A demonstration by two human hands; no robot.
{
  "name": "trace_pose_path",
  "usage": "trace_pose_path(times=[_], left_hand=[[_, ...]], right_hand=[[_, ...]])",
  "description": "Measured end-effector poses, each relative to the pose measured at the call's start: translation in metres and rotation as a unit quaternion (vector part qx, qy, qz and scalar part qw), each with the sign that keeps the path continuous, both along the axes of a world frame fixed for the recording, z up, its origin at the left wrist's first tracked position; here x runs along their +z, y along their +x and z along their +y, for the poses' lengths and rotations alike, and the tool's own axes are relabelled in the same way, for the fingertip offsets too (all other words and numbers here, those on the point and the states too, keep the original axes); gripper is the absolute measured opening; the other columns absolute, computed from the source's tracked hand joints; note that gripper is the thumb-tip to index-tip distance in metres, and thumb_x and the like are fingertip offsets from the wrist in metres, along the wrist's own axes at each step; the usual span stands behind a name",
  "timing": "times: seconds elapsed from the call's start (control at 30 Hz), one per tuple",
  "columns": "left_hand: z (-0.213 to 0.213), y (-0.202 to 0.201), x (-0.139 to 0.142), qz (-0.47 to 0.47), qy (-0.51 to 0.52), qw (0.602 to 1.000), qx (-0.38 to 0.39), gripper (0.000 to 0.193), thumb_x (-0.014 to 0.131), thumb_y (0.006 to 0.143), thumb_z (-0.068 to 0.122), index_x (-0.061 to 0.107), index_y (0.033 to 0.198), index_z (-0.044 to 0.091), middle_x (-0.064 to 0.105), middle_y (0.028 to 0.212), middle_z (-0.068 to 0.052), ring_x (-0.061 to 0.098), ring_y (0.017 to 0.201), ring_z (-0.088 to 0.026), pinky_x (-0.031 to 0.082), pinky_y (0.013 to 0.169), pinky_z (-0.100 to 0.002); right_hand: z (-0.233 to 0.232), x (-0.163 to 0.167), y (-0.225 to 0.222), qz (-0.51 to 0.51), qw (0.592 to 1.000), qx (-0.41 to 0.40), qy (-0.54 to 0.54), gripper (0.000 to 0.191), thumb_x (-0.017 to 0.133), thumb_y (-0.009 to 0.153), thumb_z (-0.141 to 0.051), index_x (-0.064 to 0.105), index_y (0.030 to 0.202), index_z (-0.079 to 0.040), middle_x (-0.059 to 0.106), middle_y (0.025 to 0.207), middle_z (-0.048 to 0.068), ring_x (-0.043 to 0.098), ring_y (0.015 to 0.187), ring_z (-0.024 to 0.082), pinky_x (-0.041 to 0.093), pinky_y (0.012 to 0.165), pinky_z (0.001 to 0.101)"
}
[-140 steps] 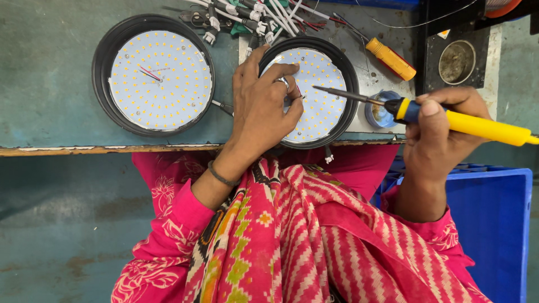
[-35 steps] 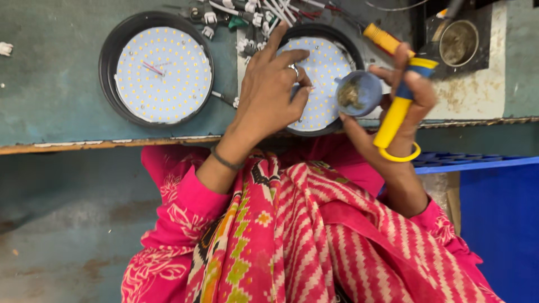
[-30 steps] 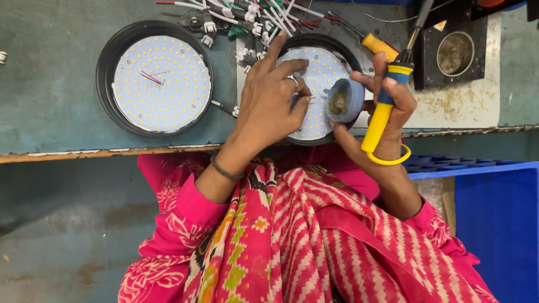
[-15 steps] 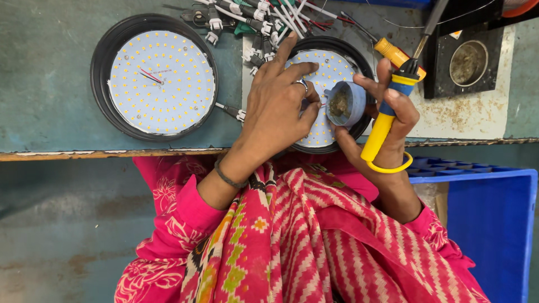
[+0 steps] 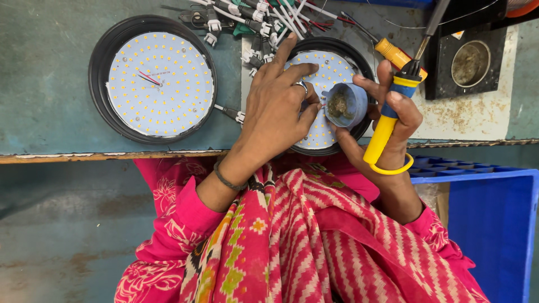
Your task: The person solders wires onto round LED light panels at a workbench. They hold the panel steady, apply the soldering iron to connection points, dip the iron in flux, reposition wires, wipe a panel with a cloth, and set finished panels aside while taking new ones from the bench.
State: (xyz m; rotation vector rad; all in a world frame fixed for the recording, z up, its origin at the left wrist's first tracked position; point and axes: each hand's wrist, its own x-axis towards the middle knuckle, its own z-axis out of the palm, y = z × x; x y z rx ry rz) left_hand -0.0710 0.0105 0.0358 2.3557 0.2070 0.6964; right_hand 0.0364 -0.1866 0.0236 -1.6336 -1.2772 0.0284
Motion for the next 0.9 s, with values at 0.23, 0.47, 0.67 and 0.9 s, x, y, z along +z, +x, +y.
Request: trace_pose_path(times=[0.23, 0.47, 0.67, 0.9], left_hand=[[-0.0003, 0.0002, -0.0021, -0.007, 0.009, 1.000, 0.003, 0.008, 0.080, 0.083, 0.015, 0.079, 0.086, 0.008, 0.068, 0.132, -0.008, 0.036, 0.150, -0.038, 0.038, 0.114, -0.055], [-0.0001, -0.0001, -0.0008, -0.003, 0.007, 1.000, 0.001, 0.006, 0.080, 0.081, 0.015, 0.079, 0.082, 0.010, 0.068, 0.132, -0.008, 0.036, 0.149, -0.038, 0.037, 0.114, -0.055], [0.0001, 0.0005, -0.0017, -0.003, 0.008, 1.000, -0.001, 0.006, 0.081, 0.080, 0.016, 0.079, 0.082, 0.010, 0.068, 0.132, -0.008, 0.036, 0.149, -0.038, 0.037, 0.113, -0.055], [-0.0004, 0.0012, -0.0022, -0.011, 0.016, 1.000, 0.004, 0.008, 0.080, 0.082, 0.016, 0.079, 0.087, 0.010, 0.068, 0.133, -0.007, 0.036, 0.151, -0.038, 0.037, 0.114, -0.054]], right_hand=[[-0.0023, 0.0023, 0.0004, 0.000, 1.000, 0.006, 0.000, 0.097, 0.082, 0.093, 0.013, 0.018, 0.151, -0.032, 0.022, 0.172, 0.011, 0.052, 0.143, 0.027, 0.061, 0.107, 0.0391], [-0.0023, 0.0060, 0.0008, -0.004, 1.000, 0.006, -0.006, 0.097, 0.082, 0.091, 0.013, 0.018, 0.150, -0.030, 0.022, 0.171, 0.012, 0.054, 0.145, 0.029, 0.062, 0.103, 0.0385], [-0.0024, 0.0066, -0.0008, 0.000, 1.000, 0.009, -0.008, 0.096, 0.081, 0.092, 0.014, 0.018, 0.150, -0.030, 0.022, 0.171, 0.012, 0.054, 0.146, 0.029, 0.063, 0.105, 0.0396], [-0.0011, 0.0067, 0.0024, 0.001, 1.000, 0.012, -0.012, 0.095, 0.080, 0.092, 0.014, 0.018, 0.150, -0.029, 0.021, 0.171, 0.014, 0.052, 0.147, 0.031, 0.062, 0.105, 0.0390]])
